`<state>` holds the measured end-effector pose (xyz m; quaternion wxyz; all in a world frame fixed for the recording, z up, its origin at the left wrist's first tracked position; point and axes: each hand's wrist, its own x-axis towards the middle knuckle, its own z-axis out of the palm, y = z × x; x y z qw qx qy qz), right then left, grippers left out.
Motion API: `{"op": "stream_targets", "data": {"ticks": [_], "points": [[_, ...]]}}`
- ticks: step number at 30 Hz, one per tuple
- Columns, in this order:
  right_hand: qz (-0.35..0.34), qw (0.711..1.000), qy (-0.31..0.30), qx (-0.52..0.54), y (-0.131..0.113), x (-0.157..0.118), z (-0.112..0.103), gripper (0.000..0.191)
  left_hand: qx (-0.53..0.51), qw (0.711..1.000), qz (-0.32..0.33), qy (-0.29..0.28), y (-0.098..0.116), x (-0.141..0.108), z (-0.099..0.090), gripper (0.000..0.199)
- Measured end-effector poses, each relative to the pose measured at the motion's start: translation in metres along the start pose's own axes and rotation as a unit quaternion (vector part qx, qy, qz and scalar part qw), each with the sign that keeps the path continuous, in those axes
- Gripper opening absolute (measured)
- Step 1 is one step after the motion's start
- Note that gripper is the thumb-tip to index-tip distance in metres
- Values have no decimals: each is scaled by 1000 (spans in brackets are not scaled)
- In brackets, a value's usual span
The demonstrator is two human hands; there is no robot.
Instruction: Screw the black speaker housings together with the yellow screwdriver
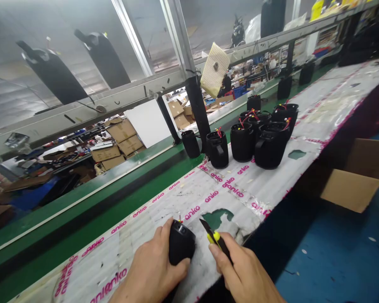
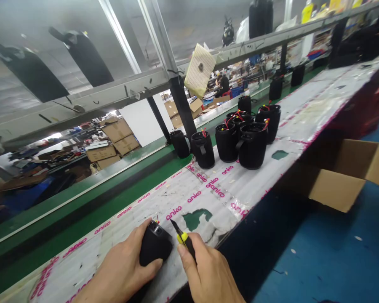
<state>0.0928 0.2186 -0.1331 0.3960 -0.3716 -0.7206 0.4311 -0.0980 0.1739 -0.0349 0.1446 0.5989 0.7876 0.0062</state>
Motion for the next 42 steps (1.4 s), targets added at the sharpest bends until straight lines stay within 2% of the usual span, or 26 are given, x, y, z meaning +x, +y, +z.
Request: {"op": "stream_targets", "data": {"ticks": [5,10,16,23,29,42], "points": [[52,998,-45,-17,6,-2,6,39,-84,993,10,-84,-15,-3,-13,78],[-9,990,-57,-125,12,-4,8,39,-188,979,14,-80,-33,3,-12,68],[-83,969,-92,-215,14,1,17,30,-181,981,20,-63,-27,4,-8,63],[-153,955,-41,-250,15,3,19,23,-162,985,15,-52,-23,3,-8,62],[-166,945,-23,-280,13,1,22,24,-152,987,23,-51,-18,-1,-10,63],[-150,931,-20,-331,19,-1,30,21,-119,990,-37,-66,-21,4,-3,76]]}}
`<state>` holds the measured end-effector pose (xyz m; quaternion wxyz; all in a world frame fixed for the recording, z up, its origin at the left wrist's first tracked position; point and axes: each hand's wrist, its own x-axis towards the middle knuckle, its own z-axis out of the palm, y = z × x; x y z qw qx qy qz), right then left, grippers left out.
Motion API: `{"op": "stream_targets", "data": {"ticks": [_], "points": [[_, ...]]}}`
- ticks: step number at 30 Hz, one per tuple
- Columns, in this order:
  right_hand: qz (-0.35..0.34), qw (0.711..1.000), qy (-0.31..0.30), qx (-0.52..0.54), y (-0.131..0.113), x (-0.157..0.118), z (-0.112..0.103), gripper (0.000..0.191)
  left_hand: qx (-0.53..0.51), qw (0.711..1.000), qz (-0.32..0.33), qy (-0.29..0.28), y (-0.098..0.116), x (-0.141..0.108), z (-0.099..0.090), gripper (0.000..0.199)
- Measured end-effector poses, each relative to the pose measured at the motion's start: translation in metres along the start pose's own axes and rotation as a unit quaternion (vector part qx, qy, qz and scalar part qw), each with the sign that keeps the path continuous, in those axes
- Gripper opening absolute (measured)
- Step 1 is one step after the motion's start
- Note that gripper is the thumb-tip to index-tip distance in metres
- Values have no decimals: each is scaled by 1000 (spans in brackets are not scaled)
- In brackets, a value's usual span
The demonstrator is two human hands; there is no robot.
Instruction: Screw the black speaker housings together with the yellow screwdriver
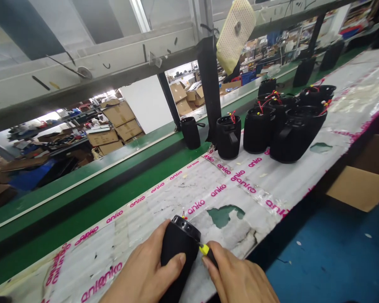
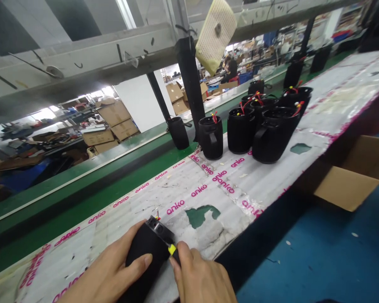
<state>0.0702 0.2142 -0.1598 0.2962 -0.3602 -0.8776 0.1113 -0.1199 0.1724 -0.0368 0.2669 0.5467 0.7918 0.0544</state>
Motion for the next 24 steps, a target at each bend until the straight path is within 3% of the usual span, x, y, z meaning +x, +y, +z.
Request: {"op": "stream_targets", "data": {"ticks": [10,17,20,24], "points": [[8,1000,4,6,1,-5,2,17,12,1000,-9,-3,-3,0,4,77],[-14,998,23,-63,-3,6,-16,34,31,999,-4,-5,-5,0,5,78],[-31,997,1,-66,-2,12,-23,33,32,999,-11,-8,0,0,4,79],[-31,996,-68,-44,2,21,-34,15,30,999,-10,-11,3,0,3,79]]}}
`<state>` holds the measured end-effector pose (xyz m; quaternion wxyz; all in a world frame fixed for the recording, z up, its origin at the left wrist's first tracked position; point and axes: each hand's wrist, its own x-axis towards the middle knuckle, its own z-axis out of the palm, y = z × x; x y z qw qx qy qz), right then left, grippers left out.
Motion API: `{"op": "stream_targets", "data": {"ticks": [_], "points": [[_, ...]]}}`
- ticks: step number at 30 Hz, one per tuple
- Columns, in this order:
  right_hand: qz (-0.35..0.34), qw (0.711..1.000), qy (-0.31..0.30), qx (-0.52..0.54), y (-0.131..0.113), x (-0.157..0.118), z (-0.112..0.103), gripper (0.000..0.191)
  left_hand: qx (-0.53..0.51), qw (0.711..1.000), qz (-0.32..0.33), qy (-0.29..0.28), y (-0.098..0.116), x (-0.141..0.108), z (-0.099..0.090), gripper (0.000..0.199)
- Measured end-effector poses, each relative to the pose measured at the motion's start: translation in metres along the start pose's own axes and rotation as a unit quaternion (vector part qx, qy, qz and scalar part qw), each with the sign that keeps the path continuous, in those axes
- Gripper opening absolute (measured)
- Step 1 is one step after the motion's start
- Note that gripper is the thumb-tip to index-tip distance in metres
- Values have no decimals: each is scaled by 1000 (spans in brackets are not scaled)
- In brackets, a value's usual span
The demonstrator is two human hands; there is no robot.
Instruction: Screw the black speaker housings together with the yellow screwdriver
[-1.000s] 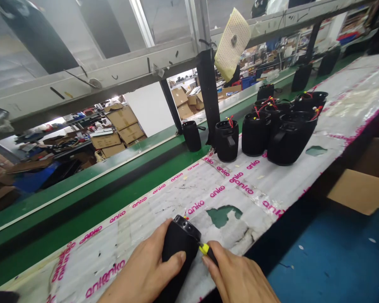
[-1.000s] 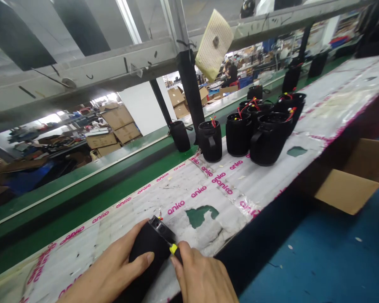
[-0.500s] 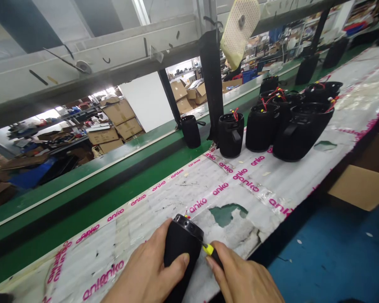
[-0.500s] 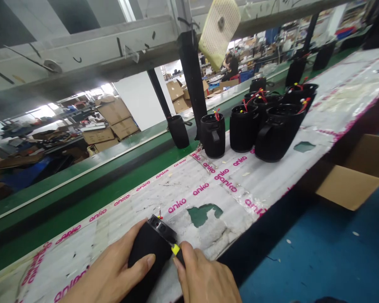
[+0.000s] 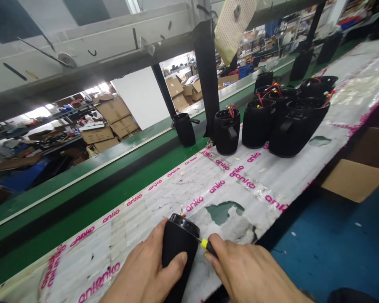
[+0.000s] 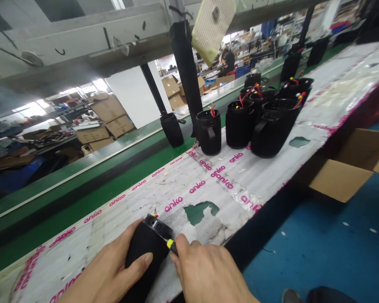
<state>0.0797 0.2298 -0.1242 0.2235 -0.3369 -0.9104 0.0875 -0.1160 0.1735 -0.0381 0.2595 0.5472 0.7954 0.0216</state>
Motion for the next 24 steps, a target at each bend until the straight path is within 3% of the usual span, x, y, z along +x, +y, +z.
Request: {"op": "stream_targets", "data": {"ticks": [5,8,11,14,18,21,24], "points": [[8,997,-71,-1,2,10,-12,2,6,1000,-2,1,-3,3,0,77],[32,996,-84,13,2,8,-8,4,-6,1000,4,9,-3,4,-1,77],[46,992,-56,104,3,-2,6,10,-26,999,30,26,0,0,-2,72],[19,982,-9,187,6,-13,19,19,-31,998,39,38,2,-4,-1,71],[48,959,44,276,9,-18,14,23,-37,997,48,42,2,-7,-1,70],[76,959,68,264,8,-14,6,22,-36,998,40,25,6,-7,-2,72],[34,980,49,188,7,-10,7,24,-20,999,17,19,12,-8,-2,76]]}}
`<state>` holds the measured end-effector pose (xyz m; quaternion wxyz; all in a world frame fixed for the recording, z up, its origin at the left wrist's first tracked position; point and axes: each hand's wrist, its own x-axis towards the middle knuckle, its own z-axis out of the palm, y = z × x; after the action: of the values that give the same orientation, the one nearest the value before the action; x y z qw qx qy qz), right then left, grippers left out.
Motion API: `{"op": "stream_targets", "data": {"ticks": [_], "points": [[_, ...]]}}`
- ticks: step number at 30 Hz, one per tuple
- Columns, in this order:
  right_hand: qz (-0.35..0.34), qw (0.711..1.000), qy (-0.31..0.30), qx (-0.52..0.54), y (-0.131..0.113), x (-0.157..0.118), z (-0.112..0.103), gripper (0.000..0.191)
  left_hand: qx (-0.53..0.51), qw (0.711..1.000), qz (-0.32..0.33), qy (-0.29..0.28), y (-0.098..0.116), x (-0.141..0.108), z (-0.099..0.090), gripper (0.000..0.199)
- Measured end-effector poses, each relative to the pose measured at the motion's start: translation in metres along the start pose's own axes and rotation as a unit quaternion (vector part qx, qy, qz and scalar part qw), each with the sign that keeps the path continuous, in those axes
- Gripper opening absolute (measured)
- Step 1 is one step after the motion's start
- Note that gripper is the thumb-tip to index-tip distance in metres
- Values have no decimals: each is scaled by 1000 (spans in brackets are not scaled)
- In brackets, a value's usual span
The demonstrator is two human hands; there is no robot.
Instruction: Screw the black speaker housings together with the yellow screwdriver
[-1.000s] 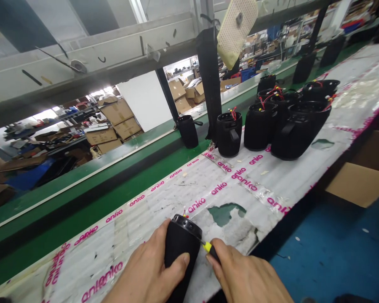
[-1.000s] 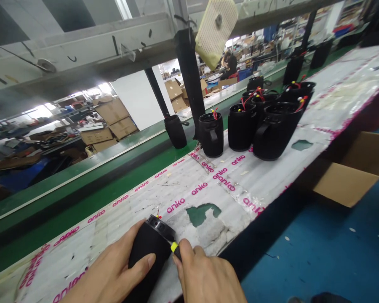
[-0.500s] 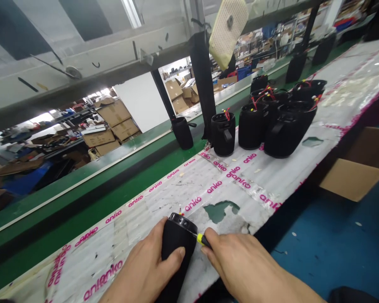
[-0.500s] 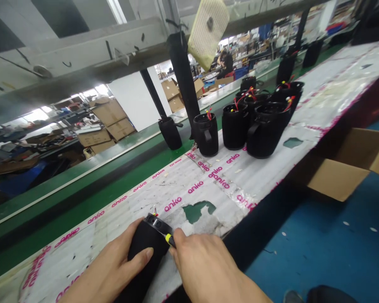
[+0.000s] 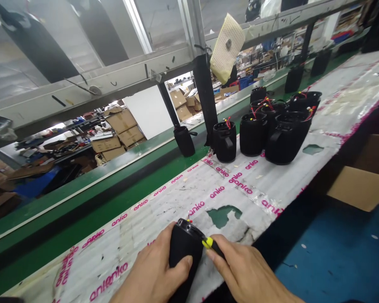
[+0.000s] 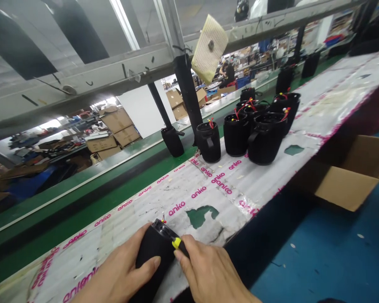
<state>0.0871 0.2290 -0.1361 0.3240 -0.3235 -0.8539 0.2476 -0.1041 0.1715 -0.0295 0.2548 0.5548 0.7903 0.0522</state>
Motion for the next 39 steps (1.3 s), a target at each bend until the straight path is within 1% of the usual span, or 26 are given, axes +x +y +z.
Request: {"op": "stream_targets", "data": {"ticks": [4,10,19,24,31,34,39], "points": [[-37,998,-10,-42,2,0,8,23,18,1000,-1,5,6,-1,2,75],[-43,998,-12,-49,3,0,11,21,4,1000,1,4,10,-4,0,72],[-50,998,-7,-45,4,-2,7,23,22,1000,-12,5,9,-3,4,74],[-51,997,-2,-52,7,-3,8,26,49,998,-25,5,10,-3,7,75],[-54,997,0,-52,4,-4,6,23,68,997,-33,-4,12,-1,6,77],[-60,995,0,-78,3,-4,3,24,70,997,-36,-5,13,-2,7,77],[-77,991,0,-112,1,-4,-2,24,74,997,-19,8,15,-2,11,80]]}}
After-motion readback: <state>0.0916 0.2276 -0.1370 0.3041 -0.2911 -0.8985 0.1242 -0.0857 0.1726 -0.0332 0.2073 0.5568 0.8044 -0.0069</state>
